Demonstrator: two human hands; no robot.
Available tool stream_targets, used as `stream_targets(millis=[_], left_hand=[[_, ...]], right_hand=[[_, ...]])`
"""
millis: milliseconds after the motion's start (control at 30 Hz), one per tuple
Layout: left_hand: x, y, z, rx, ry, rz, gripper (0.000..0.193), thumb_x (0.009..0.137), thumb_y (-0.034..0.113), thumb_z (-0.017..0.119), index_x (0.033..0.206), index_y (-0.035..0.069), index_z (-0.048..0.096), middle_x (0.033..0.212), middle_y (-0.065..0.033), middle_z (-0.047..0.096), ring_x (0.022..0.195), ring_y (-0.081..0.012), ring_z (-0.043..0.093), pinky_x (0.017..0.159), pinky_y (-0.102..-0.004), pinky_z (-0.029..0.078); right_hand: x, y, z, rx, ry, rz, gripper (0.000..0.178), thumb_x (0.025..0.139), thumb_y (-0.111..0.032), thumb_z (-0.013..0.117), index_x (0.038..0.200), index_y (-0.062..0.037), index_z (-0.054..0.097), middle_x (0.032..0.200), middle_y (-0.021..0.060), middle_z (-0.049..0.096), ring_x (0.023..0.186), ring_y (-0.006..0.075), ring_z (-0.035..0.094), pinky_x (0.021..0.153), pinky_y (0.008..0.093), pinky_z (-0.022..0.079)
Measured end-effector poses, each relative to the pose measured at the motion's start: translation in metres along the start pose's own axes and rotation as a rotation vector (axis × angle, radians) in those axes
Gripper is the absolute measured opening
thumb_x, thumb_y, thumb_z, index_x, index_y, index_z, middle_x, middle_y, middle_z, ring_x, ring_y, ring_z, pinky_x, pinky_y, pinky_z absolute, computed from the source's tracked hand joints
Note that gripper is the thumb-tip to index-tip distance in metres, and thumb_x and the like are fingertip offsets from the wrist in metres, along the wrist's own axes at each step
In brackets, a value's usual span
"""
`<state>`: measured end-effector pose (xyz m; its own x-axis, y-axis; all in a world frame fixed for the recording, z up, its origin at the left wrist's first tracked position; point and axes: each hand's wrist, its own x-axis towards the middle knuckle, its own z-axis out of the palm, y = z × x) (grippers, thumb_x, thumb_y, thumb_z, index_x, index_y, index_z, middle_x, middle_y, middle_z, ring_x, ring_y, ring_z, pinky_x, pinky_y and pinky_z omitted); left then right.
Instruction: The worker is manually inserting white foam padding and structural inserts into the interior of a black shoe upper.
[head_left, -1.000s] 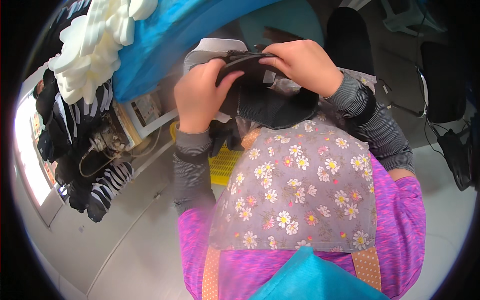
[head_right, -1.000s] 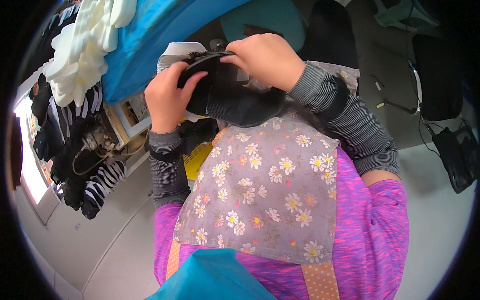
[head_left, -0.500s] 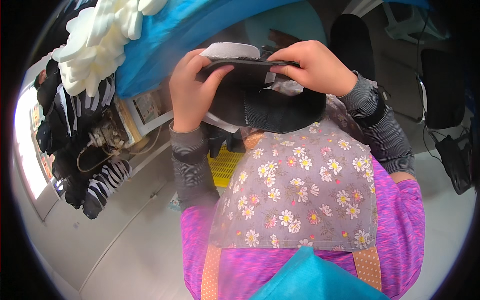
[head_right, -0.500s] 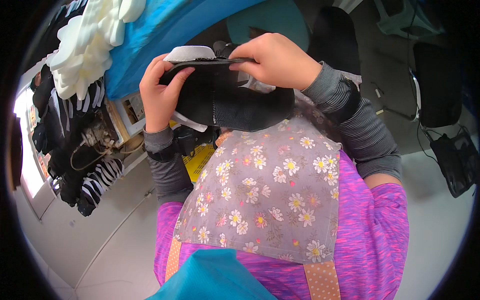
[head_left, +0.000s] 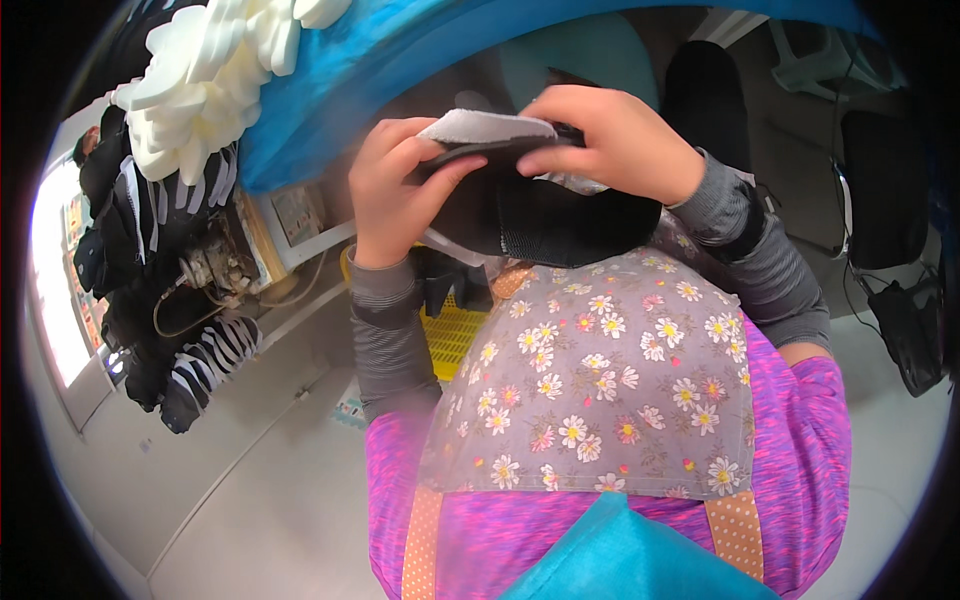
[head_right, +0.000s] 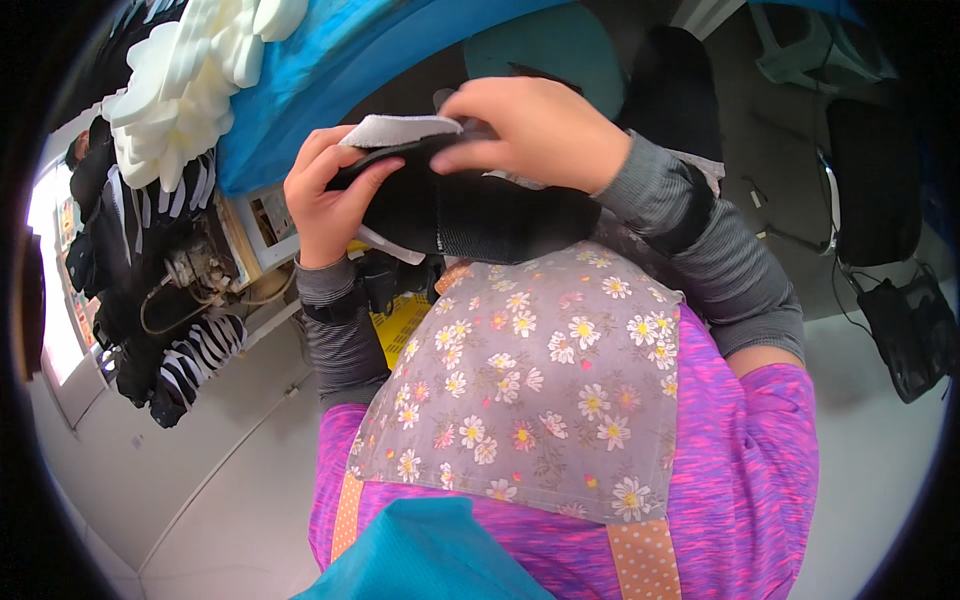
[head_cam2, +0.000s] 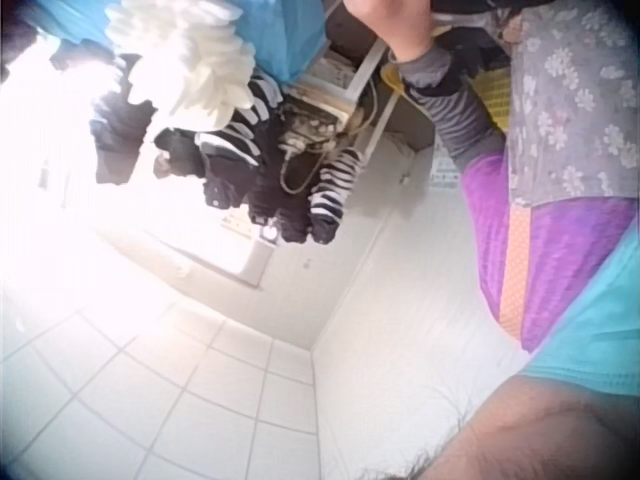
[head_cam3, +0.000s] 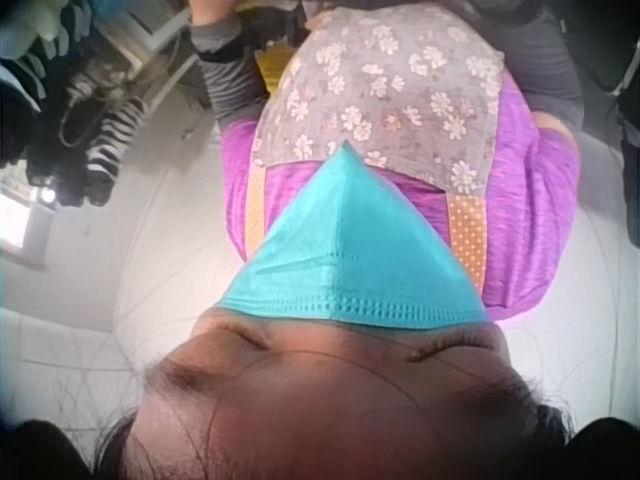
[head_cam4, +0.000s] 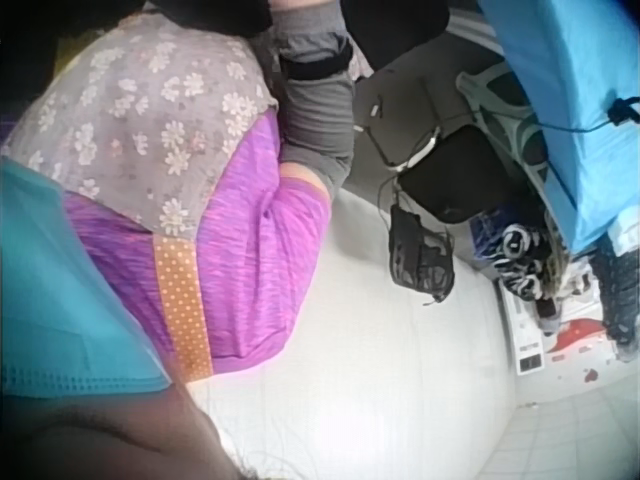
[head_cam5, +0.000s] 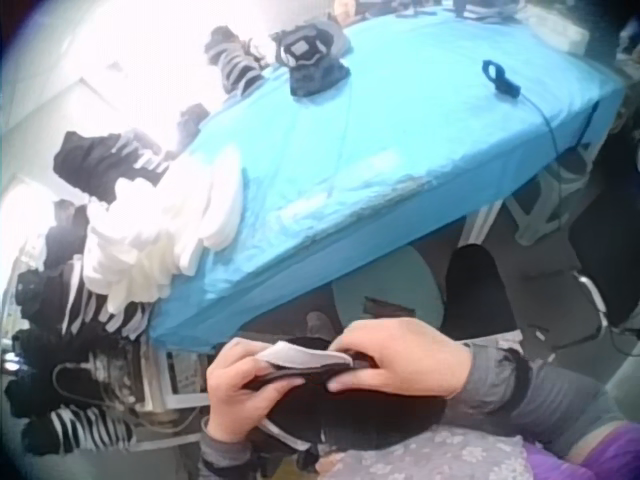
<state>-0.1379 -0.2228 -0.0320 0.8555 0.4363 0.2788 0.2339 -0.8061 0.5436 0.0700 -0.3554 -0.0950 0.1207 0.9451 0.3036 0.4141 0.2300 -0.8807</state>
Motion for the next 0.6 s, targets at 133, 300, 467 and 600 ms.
stream_targets(millis=[133,300,467,600], left_hand=[[-0.001,-0.004,-0.007,0.098,0.012,-0.056,0.03,0.067,0.012,0.085,0.085,0.0,0.064,0.109,-0.01,0.068,0.093,-0.029,0.064,0.078,-0.0354,0.052],[0.008,0.006,-0.002,0.258,0.078,-0.168,0.026,0.075,0.01,0.08,0.094,0.0,0.066,0.11,-0.0108,0.068,0.091,-0.0275,0.066,0.079,-0.0313,0.051],[0.012,0.016,-0.024,-0.166,0.224,-0.478,0.014,0.08,-0.003,0.074,0.089,0.0,0.064,0.094,-0.0056,0.071,0.09,-0.0106,0.063,0.079,-0.0279,0.05],[0.026,0.013,-0.04,-0.468,0.187,-0.527,0.038,0.083,-0.004,0.071,0.117,0.001,0.054,0.102,-0.012,0.07,0.092,-0.014,0.064,0.083,-0.0259,0.049]], right_hand=[[-0.02,0.011,-0.001,-0.325,0.037,-0.008,0.022,0.085,-0.026,0.071,0.092,-0.0056,0.069,0.076,0.0128,0.066,0.075,0.0324,0.065,0.067,0.0394,0.052],[-0.013,0.0,-0.007,-0.397,0.049,0.037,0.02,0.084,-0.024,0.071,0.091,-0.0055,0.068,0.078,0.0135,0.066,0.076,0.0325,0.065,0.066,0.0407,0.051],[-0.011,0.007,-0.015,-0.237,0.09,-0.084,0.019,0.084,-0.02,0.072,0.093,-0.0039,0.066,0.078,0.0146,0.065,0.075,0.0347,0.062,0.068,0.0416,0.051],[-0.004,-0.001,-0.032,-0.238,0.101,-0.052,0.02,0.083,-0.019,0.072,0.092,-0.0021,0.065,0.077,0.0153,0.063,0.075,0.0355,0.06,0.068,0.0422,0.05]])
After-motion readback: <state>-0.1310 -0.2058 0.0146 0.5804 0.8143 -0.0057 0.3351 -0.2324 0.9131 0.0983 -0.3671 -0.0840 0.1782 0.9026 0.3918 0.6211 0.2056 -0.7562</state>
